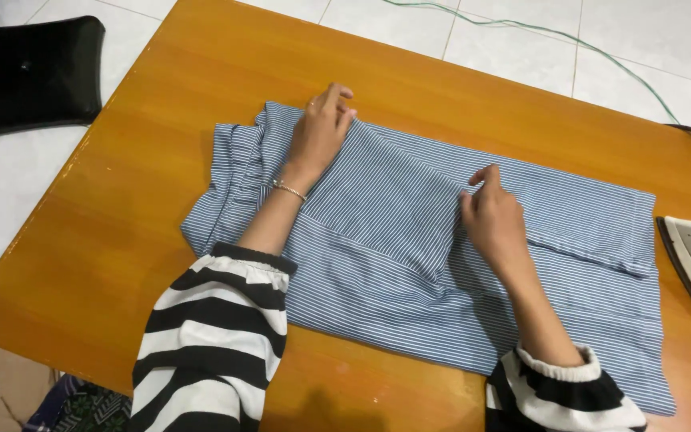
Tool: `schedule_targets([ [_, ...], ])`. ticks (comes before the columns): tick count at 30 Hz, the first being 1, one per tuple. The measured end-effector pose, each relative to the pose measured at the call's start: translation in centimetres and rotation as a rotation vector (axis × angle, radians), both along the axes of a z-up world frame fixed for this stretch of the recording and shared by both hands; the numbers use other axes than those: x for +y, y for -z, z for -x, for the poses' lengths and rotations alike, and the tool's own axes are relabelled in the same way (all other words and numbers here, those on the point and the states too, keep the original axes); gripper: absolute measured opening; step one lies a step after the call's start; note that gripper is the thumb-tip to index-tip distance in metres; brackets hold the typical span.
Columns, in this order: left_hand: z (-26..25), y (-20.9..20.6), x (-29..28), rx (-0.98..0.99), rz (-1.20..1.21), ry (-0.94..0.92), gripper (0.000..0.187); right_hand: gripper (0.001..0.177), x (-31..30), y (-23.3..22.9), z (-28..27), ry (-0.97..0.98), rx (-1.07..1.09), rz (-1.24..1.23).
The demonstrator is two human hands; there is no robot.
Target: Ironing and folding a blue and white striped shirt on a wooden table
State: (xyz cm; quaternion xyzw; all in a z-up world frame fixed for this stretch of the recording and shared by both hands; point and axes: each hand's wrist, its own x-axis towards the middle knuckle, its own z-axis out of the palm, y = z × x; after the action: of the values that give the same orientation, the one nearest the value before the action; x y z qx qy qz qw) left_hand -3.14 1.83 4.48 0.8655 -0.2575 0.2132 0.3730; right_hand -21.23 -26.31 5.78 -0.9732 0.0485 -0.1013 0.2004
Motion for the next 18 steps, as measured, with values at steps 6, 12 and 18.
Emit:
schedule_targets([
  [6, 1.0, 1.6, -4.7, -0.228, -0.401, -0.101, 0.017, 0.036, 4.4, -0.7, -0.2, -0.194, -0.248, 0.227],
  [12, 5.4, 4.8, -7.5, -0.035, -0.464, -0.141, 0.062, 0.081, 5.7, -0.8, 1.0, -0.277, 0.33, 0.235],
  [18, 7.6, 2.6, -6.0, 0.198, -0.488, -0.056, 0.083, 0.09, 2.4, -0.8, 1.3, -0.177, 0.507, 0.42],
])
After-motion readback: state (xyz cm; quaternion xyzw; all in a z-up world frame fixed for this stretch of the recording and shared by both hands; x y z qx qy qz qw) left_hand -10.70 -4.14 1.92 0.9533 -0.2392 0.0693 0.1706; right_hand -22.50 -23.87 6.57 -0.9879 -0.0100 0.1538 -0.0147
